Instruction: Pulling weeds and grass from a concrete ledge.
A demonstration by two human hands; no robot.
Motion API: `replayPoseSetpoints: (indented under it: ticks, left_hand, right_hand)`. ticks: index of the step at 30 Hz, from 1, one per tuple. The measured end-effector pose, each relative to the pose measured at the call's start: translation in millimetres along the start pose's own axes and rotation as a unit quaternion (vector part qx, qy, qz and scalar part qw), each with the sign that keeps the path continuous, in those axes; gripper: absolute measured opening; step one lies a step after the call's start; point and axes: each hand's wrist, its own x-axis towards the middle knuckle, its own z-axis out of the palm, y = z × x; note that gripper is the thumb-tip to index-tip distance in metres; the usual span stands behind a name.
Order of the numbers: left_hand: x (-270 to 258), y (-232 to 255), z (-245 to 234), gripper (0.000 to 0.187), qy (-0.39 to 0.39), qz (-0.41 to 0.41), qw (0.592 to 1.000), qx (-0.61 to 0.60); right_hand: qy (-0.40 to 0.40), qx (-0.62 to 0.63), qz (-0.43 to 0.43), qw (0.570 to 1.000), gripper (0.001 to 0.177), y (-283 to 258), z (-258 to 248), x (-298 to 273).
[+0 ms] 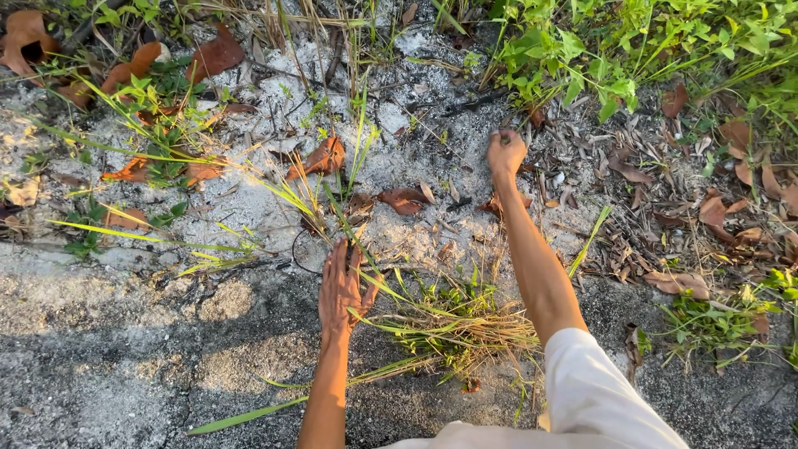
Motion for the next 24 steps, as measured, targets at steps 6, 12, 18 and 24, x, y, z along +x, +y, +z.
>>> replayPoseSetpoints:
  ticks: [6,12,18,24]
  left_hand:
    - [1,1,0,0.079,0.006,-0.001,1.000,-0.011]
    - [1,4,-4,0.081,-0.018,-0.019,1.000,0.001]
    - [0,2,-4,0.081,0.005,-0.004,1.000,-0.007]
    - [-6,4,-6,0.081,-0.004,0.000,1.000,-0.012]
  right_hand:
    - [-0.060,-0.276,-0.132,0.950,0.039,0,-17,8]
    - [-0.173,-0.413,-0.214,0.868,0.039,13,2,27]
    - [-0.215,-0.297,-0.133,0.921,0.039,31,2,32]
    - [-0.250,0.045,-0.024,0.967,0.027,-91,-33,-16]
